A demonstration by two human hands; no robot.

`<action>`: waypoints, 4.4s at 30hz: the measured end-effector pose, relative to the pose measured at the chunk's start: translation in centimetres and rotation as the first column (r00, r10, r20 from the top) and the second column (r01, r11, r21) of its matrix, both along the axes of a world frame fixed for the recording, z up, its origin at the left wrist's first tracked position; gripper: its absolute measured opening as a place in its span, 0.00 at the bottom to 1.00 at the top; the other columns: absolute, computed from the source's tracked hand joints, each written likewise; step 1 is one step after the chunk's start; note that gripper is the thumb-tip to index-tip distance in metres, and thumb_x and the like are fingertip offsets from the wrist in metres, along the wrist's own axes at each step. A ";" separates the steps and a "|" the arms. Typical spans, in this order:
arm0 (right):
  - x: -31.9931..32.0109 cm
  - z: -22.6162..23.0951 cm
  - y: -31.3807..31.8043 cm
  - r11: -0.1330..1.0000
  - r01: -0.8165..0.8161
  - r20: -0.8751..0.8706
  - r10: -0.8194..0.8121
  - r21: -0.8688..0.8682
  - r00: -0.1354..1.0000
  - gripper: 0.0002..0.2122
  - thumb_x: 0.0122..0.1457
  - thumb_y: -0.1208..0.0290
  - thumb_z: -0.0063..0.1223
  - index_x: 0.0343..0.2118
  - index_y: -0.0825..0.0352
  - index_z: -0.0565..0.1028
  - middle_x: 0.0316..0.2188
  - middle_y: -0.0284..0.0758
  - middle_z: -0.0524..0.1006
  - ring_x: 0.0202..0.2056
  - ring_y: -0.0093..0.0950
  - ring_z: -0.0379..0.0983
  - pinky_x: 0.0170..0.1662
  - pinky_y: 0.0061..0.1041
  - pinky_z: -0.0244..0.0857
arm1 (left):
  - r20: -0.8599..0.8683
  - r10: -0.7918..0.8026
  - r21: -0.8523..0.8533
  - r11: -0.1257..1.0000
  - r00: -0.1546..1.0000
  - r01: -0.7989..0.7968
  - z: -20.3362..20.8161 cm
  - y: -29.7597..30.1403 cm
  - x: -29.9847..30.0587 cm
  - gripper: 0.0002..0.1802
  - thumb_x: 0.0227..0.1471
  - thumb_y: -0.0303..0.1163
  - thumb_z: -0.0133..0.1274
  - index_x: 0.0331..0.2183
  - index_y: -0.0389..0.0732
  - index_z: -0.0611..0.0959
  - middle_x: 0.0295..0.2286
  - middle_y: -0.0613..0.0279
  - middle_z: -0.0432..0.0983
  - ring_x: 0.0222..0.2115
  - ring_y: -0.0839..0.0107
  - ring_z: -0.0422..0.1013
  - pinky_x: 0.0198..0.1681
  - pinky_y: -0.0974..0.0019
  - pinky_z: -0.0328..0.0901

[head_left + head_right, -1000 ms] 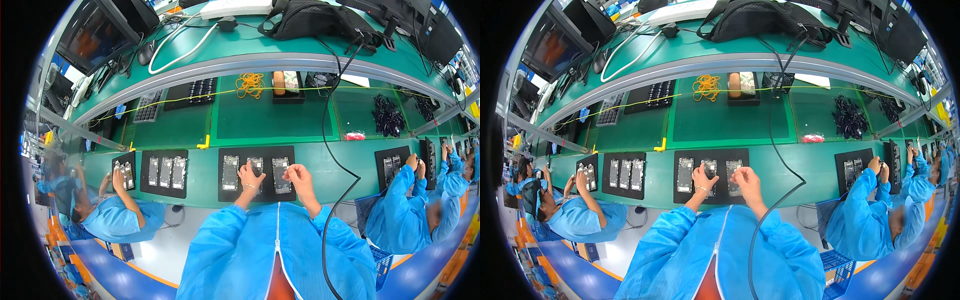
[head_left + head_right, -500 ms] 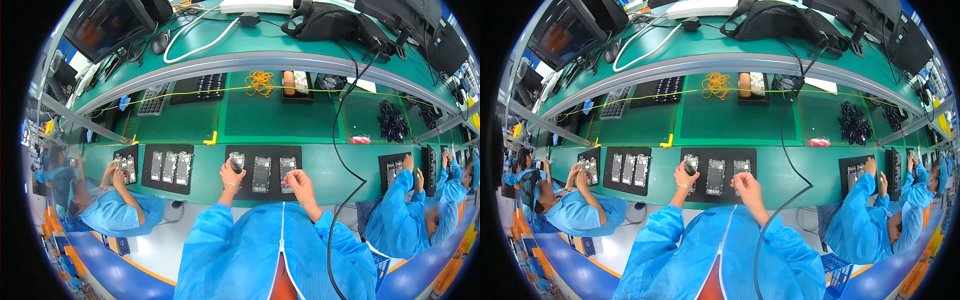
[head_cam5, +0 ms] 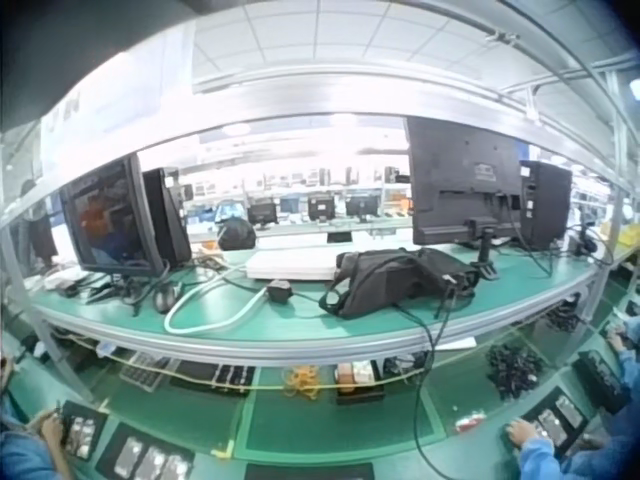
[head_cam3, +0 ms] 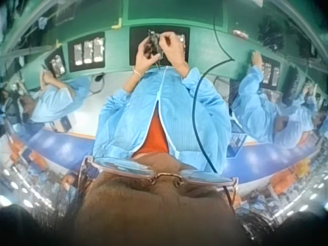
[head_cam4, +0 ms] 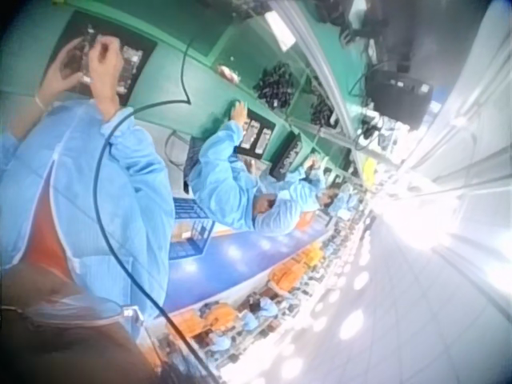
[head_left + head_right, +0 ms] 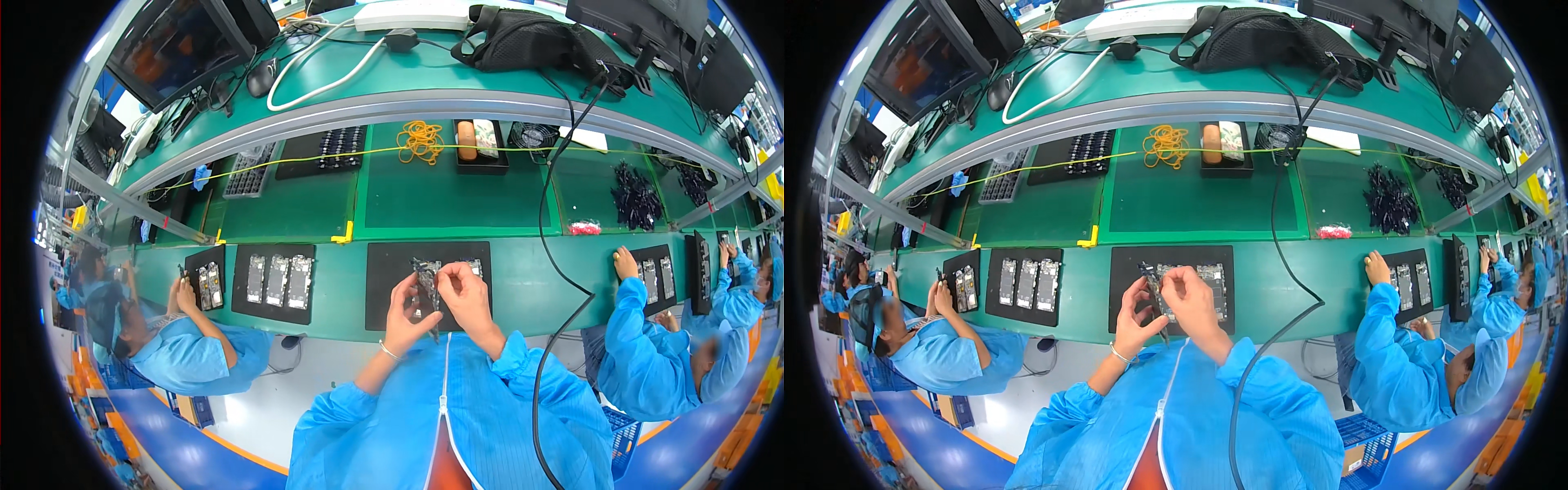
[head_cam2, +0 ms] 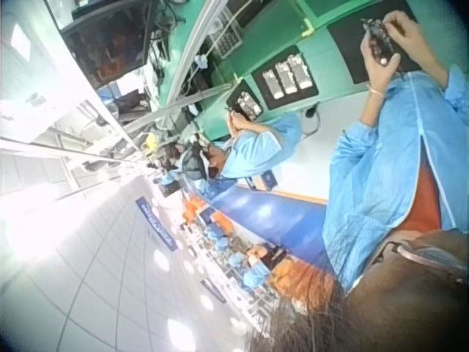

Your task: The person attaches small components onto circuit boards by hand, places the boards into phone chassis on a mat, and slides the mat along the assembly line table.

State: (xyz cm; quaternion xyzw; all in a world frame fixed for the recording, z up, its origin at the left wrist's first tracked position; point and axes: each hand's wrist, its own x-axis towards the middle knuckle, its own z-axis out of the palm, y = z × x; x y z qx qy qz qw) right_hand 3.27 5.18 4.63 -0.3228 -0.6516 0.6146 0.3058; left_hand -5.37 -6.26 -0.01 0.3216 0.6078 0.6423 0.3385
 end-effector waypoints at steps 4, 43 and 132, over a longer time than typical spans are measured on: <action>0.1 0.0 -0.1 0.999 0.027 0.008 -0.027 0.025 1.000 0.05 0.53 0.74 0.49 0.30 0.70 0.69 0.26 0.35 0.75 0.30 0.21 0.73 0.33 0.20 0.67 | -0.167 0.050 -0.056 0.997 0.985 -0.060 0.9 0.2 0.3 0.45 0.31 0.28 0.63 0.53 0.42 0.60 0.47 0.64 0.56 0.43 0.73 0.59 0.43 0.65 0.63; 8.8 -6.8 4.5 0.908 0.050 0.001 -0.054 -0.417 0.999 0.06 0.56 0.73 0.46 0.32 0.71 0.68 0.28 0.36 0.73 0.29 0.23 0.71 0.34 0.20 0.66 | 0.714 -0.430 0.303 0.901 0.553 0.310 -3.4 0.8 -4.8 0.42 0.40 0.39 0.56 0.54 0.39 0.56 0.49 0.50 0.60 0.47 0.60 0.62 0.47 0.53 0.62; 7.4 -16.9 3.1 0.908 -0.379 0.380 0.418 -0.177 0.825 0.14 0.55 0.67 0.47 0.42 0.69 0.69 0.34 0.33 0.73 0.34 0.22 0.69 0.34 0.18 0.63 | 0.480 0.868 -0.488 0.145 -0.126 -0.861 -18.5 -15.0 -17.1 0.19 0.47 0.28 0.53 0.39 0.30 0.65 0.30 0.57 0.66 0.25 0.69 0.69 0.24 0.75 0.71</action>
